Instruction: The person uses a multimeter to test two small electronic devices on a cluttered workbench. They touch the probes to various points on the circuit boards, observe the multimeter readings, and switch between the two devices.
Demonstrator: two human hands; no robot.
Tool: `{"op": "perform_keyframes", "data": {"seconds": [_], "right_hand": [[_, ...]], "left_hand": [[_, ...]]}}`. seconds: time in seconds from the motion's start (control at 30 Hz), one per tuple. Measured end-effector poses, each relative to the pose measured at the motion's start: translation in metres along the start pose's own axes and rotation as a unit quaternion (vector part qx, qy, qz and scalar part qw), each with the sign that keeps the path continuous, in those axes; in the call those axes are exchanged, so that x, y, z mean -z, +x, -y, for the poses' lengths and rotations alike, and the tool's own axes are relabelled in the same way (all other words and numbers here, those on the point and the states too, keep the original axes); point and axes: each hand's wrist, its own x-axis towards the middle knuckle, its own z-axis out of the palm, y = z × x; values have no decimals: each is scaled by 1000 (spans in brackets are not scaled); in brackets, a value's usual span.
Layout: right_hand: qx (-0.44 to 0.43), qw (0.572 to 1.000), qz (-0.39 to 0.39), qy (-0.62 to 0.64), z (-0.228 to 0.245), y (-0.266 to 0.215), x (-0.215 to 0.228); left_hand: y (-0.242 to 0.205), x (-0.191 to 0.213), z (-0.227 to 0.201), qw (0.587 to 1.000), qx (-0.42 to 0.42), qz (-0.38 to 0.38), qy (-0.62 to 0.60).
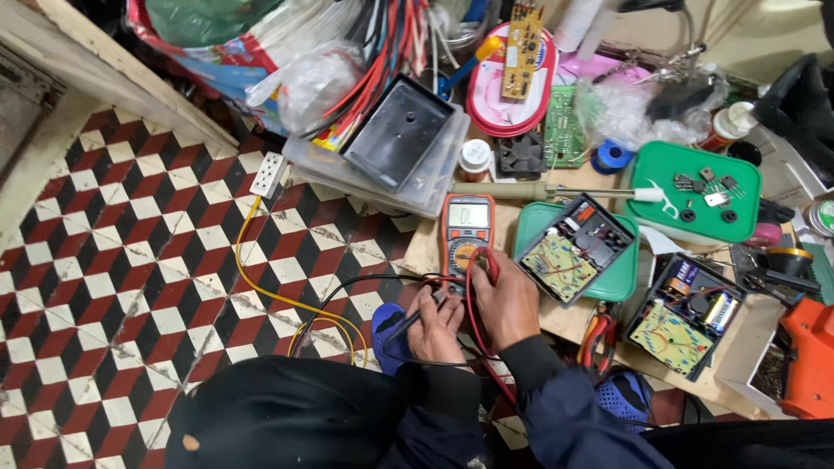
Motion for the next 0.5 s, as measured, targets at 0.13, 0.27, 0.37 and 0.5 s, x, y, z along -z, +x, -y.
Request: {"op": "perform_keyframes", "data": {"seconds": [0.13, 0.27, 0.37, 0.5], "right_hand": [[-46, 995, -4, -93, 1, 13, -26], [-28, 980, -25, -197, -3, 18, -32], [2, 974, -18, -227, -5, 21, -28], [67, 956, -19, -285, -13, 26, -32]], "left_hand": [[5, 5, -2, 999, 29, -12, -15], [9, 2, -6, 997, 78, 21, 21], [7, 0, -8, 995, 87, 32, 30], [14, 3, -5, 995, 85, 34, 33]]}}
